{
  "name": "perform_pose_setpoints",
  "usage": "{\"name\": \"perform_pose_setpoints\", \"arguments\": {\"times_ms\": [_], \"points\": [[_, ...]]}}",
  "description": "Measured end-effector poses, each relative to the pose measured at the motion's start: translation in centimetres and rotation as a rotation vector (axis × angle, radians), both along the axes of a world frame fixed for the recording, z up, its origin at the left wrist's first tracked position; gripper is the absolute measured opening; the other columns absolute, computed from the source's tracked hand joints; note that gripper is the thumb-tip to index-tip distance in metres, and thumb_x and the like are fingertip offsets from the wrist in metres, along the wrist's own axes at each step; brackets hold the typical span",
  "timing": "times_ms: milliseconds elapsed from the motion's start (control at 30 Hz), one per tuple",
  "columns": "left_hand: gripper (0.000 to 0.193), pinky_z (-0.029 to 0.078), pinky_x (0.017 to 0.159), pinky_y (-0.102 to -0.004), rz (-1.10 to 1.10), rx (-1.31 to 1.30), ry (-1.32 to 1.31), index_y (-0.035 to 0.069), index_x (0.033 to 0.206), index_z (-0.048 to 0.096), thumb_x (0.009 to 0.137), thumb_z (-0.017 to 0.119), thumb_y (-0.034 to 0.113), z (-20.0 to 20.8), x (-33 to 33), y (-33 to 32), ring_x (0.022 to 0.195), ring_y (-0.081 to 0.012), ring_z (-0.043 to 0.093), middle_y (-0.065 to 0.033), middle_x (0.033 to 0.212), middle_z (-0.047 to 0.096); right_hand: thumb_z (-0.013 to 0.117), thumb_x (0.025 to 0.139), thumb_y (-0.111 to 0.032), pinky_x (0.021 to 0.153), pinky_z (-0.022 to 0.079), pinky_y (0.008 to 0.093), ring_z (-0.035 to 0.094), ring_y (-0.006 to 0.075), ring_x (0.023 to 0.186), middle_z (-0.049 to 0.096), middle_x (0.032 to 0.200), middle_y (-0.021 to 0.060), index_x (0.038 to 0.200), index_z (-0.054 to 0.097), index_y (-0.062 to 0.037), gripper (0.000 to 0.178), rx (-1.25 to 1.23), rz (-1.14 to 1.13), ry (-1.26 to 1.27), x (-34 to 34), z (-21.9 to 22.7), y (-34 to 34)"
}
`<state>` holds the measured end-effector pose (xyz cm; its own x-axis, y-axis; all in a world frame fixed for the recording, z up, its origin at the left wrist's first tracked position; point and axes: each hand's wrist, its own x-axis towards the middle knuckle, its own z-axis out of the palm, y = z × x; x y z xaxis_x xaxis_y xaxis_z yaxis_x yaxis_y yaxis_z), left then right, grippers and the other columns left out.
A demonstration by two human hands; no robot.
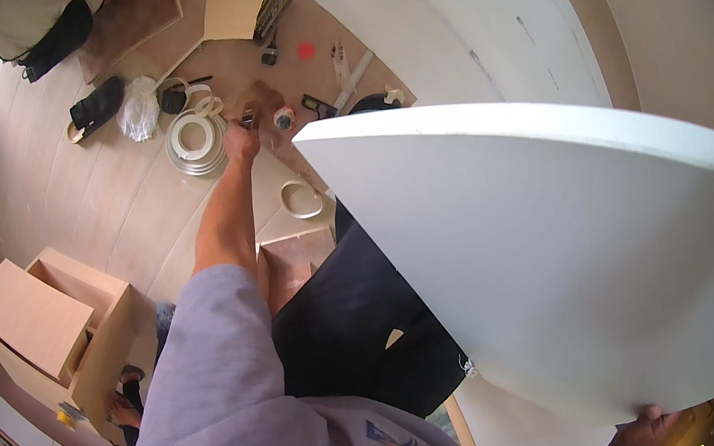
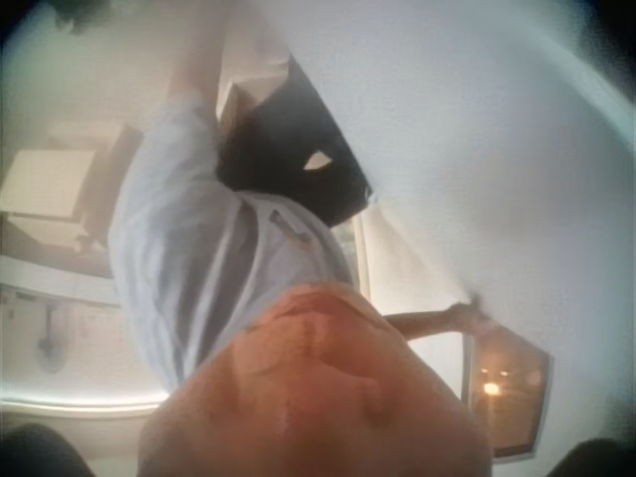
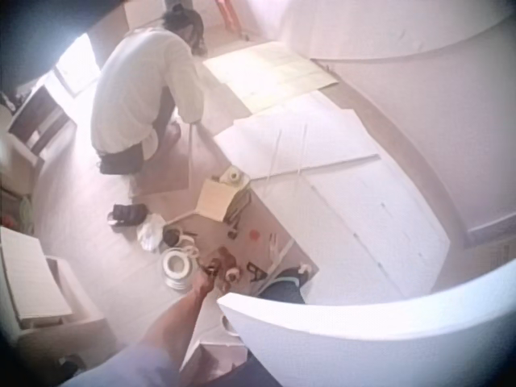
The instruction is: The person applies glue along the edge of a white board and then applies white edge banding to cover the exposed edge. They smooth the banding by hand and later use scissors to trim the excess.
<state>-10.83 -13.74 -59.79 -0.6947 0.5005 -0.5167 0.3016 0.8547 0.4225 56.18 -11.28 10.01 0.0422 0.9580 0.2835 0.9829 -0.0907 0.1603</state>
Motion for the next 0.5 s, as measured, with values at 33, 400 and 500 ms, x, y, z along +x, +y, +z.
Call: {"name": "perform_pose_setpoints", "arguments": {"times_ms": [33,400,500], "points": [[0.041,0.052,0.091,-0.051,0.001,-0.012,-0.015,-0.003,0.112,0.064,0.085,0.073,0.026,0.6,0.1,1.2,0.106,-0.0455,0.066,-0.0294,0.106,0.07,0.063,0.097,-0.053,0.089,0.052,0.0581,0.063,0.0427,0.109,0.061,0.122,0.0302,0.122,0.056,0.0046,0.063,0.012,-0.038,-0.205,0.6,0.1,-0.6],[0.063,0.045,0.106,-0.051,-0.114,0.128,0.033,0.006,0.137,0.054,0.079,0.076,0.017,-1.1,3.6,-0.4,0.129,-0.0473,0.051,-0.0264,0.139,0.052,0.06,0.103,-0.035,0.074,0.055,0.0439,0.062,0.033,0.09,0.064,0.101,0.0206,0.109,0.058,0.0047,0.041,0.171,0.139,-0.122,0.2,-0.4,0.2],[0.07,0.046,0.106,-0.0496,-0.101,0.346,0.075,0.01,0.139,0.054,0.075,0.082,0.018,-2.4,5.5,-0.1,0.128,-0.0467,0.051,-0.0236,0.14,0.052,0.063,0.102,-0.032,0.081,0.054,0.0445,0.063,0.0329,0.096,0.066,0.105,0.0213,0.113,0.06,0.0047,0.038,0.15,0.2,-0.093,4.4,-0.2,-0.1]]}}
